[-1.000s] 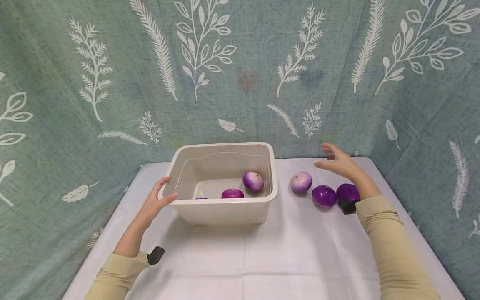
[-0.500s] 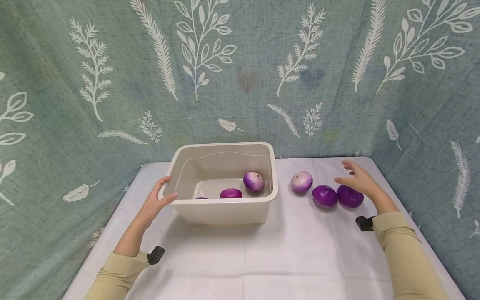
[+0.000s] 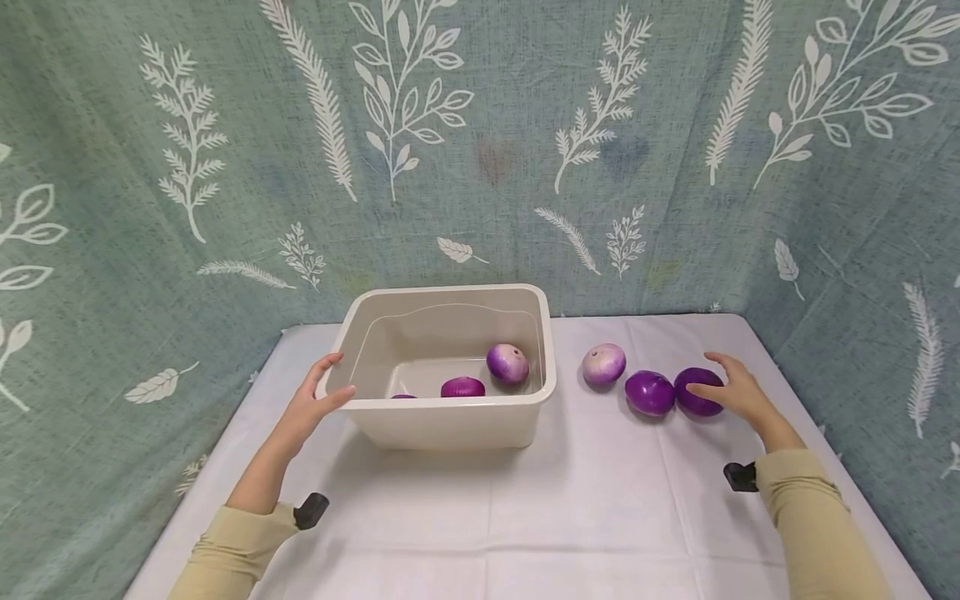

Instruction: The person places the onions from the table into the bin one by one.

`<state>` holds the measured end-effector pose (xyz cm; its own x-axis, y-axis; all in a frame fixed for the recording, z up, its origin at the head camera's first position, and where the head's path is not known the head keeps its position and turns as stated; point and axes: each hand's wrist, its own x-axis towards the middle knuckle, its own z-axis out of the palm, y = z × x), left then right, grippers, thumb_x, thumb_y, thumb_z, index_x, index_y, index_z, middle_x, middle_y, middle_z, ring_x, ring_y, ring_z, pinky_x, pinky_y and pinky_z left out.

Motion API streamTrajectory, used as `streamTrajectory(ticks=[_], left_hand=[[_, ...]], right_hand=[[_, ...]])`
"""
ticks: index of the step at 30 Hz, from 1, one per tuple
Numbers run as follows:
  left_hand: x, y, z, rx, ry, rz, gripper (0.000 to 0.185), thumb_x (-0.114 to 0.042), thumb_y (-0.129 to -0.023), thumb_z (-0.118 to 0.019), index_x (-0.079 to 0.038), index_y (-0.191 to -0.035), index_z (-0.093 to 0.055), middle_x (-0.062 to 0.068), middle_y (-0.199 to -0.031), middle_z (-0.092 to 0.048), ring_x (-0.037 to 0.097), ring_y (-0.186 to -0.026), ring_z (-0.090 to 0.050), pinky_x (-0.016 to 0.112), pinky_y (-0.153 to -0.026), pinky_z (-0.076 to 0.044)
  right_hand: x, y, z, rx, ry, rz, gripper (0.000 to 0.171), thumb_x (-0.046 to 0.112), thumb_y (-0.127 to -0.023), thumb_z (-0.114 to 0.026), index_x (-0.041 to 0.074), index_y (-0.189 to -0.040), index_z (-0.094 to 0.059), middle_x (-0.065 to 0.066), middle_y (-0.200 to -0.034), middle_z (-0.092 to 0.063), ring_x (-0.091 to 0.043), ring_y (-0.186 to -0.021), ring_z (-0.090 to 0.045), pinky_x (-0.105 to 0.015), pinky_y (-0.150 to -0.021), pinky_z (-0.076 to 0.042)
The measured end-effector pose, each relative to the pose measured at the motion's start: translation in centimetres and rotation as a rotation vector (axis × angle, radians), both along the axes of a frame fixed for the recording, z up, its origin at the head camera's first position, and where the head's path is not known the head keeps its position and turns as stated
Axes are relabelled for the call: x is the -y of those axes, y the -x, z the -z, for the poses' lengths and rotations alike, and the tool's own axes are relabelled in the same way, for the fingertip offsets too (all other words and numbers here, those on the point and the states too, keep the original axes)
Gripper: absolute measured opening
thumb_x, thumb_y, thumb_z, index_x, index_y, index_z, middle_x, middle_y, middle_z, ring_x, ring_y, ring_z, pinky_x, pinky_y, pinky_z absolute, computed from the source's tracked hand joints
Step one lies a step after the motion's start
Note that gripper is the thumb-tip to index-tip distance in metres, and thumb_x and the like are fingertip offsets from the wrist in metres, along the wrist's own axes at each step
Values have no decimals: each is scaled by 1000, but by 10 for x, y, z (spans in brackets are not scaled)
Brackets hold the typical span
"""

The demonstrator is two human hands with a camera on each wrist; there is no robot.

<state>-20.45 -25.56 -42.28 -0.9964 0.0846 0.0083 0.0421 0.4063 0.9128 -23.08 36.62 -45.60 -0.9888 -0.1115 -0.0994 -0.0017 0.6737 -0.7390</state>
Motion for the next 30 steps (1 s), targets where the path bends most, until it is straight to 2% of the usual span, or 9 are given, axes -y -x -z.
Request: streamTrajectory(ticks=[5,12,19,22,26,30], left_hand=[[0,0,0,1,0,-7,71,-29,-86,-61,-18,-144,-22,10,-152,-10,34,-139,-5,64,-102,-15],[0,-2,-1,20,9,-7,71,-30,-86,-61,-21,-144,-21,10,-152,-9,35,-138,-6,65,-101,-17],[-1,-2,-2,27,1,-5,71,-28,-86,-61,-22,-145,-20,10,-153,-8,34,-139,-5,65,-101,-16],[-3,-5,-8,35,-6,-4,71,-26,-87,-60,-19,-145,-21,11,-153,-7,35,-139,-4,65,-102,-15],[-11,-14,-23,42,-10,1,70,-24,-87,-59,-14,-144,-20,13,-152,-7,35,-139,-3,64,-102,-14],[-15,-19,-31,41,-13,-1,69,-24,-87,-59,-12,-144,-20,14,-152,-7,36,-139,-3,64,-103,-13]], right_hand=[[-2,0,16,-2,16,8,82,30,-85,-62,-12,-138,-16,-41,-139,-10,-59,-125,-10,-68,-96,-16],[-5,3,39,-26,26,20,79,23,-83,-65,-17,-134,-19,-42,-134,-19,-56,-122,-19,-65,-98,-20],[-6,2,49,-57,59,55,79,18,-83,-65,-15,-135,-17,-42,-133,-19,-56,-120,-22,-66,-95,-22],[-6,1,54,-55,86,98,82,18,-83,-65,-13,-137,-13,-43,-134,-15,-57,-121,-19,-67,-96,-21],[-3,-1,60,-60,138,161,84,18,-83,-65,-10,-139,-9,-41,-136,-12,-58,-122,-17,-67,-97,-19],[2,-1,62,-67,154,183,83,18,-84,-65,-10,-139,-9,-40,-137,-13,-57,-123,-18,-67,-97,-19]])
